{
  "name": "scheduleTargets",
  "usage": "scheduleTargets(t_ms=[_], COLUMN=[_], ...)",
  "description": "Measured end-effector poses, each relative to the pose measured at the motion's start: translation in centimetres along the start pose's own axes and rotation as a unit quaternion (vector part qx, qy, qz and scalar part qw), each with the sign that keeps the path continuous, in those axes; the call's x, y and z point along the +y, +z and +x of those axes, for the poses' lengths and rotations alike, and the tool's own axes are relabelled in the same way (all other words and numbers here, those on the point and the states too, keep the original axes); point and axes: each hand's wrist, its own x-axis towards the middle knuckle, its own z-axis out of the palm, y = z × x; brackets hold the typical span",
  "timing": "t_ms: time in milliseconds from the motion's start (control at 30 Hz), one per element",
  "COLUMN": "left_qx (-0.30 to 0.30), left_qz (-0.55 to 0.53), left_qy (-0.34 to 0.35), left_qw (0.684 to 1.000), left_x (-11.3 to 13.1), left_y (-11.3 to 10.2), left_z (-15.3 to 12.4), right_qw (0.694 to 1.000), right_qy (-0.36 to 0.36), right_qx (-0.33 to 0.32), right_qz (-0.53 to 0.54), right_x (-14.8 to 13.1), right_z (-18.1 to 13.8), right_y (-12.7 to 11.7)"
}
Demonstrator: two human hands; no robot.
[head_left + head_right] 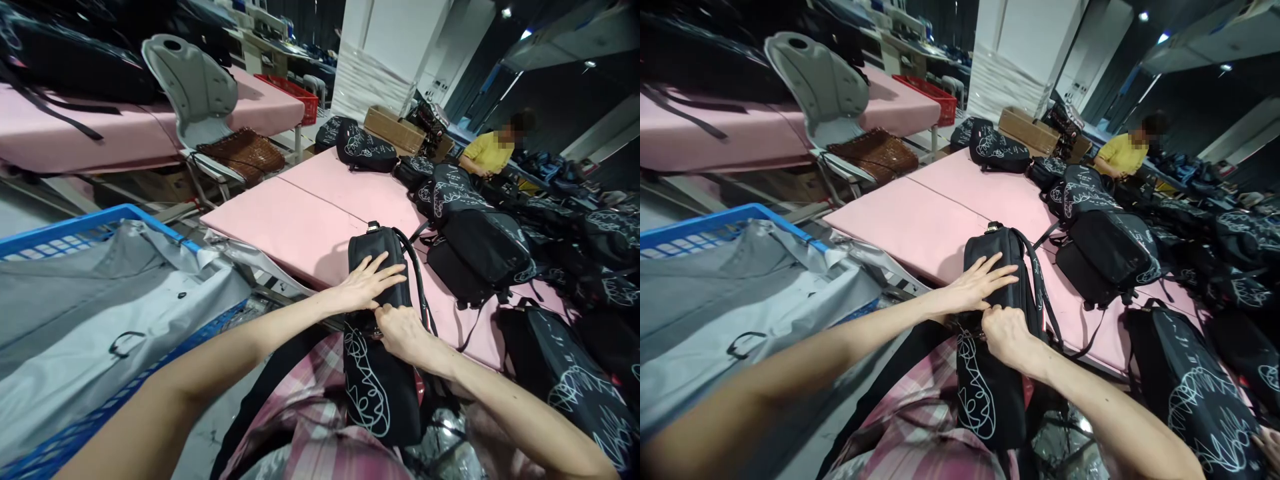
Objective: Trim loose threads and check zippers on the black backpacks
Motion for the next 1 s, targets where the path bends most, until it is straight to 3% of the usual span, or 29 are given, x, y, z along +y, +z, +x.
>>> scheduleTargets(t_ms=[133, 267, 367, 500, 600, 700, 767, 867, 1000], left_qx=[0.042, 0.067, 0.1, 0.131, 0.086, 0.013, 0.006, 0.012, 0.041], left_qz=[0.011, 0.022, 0.026, -0.044, -0.086, -0.039, -0.01, 0.014, 0.046], left_qy=[-0.01, -0.046, -0.077, -0.036, 0.045, 0.09, 0.086, 0.108, 0.128], left_qw=[0.999, 0.996, 0.992, 0.99, 0.992, 0.995, 0.996, 0.994, 0.99], left_x=[0.8, 1.6, 1.6, 1.9, 3.7, 6.3, 7.8, 9.3, 10.8], left_y=[1.2, 3.0, 3.9, 2.9, 1.5, 0.9, 1.0, 2.1, 4.4], left_z=[0.5, 1.3, 1.6, 0.0, -2.3, -3.8, -3.8, -3.2, -3.0], right_qw=[0.995, 0.978, 0.948, 0.899, 0.868, 0.851, 0.858, 0.9, 0.936], right_qy=[0.049, 0.042, 0.033, 0.038, 0.037, 0.039, 0.041, 0.049, 0.07], right_qx=[-0.028, 0.013, 0.047, 0.102, 0.137, 0.167, 0.172, 0.17, 0.201], right_qz=[0.086, 0.205, 0.314, 0.424, 0.476, 0.497, 0.481, 0.398, 0.279], right_x=[0.3, 0.5, 0.5, 0.6, 0.8, 1.2, 1.7, 2.3, 2.0], right_z=[-0.2, -0.7, -1.4, -3.8, -6.2, -8.4, -9.6, -11.5, -14.2], right_y=[0.7, 1.2, 1.5, 2.2, 3.0, 3.8, 4.2, 5.2, 8.3])
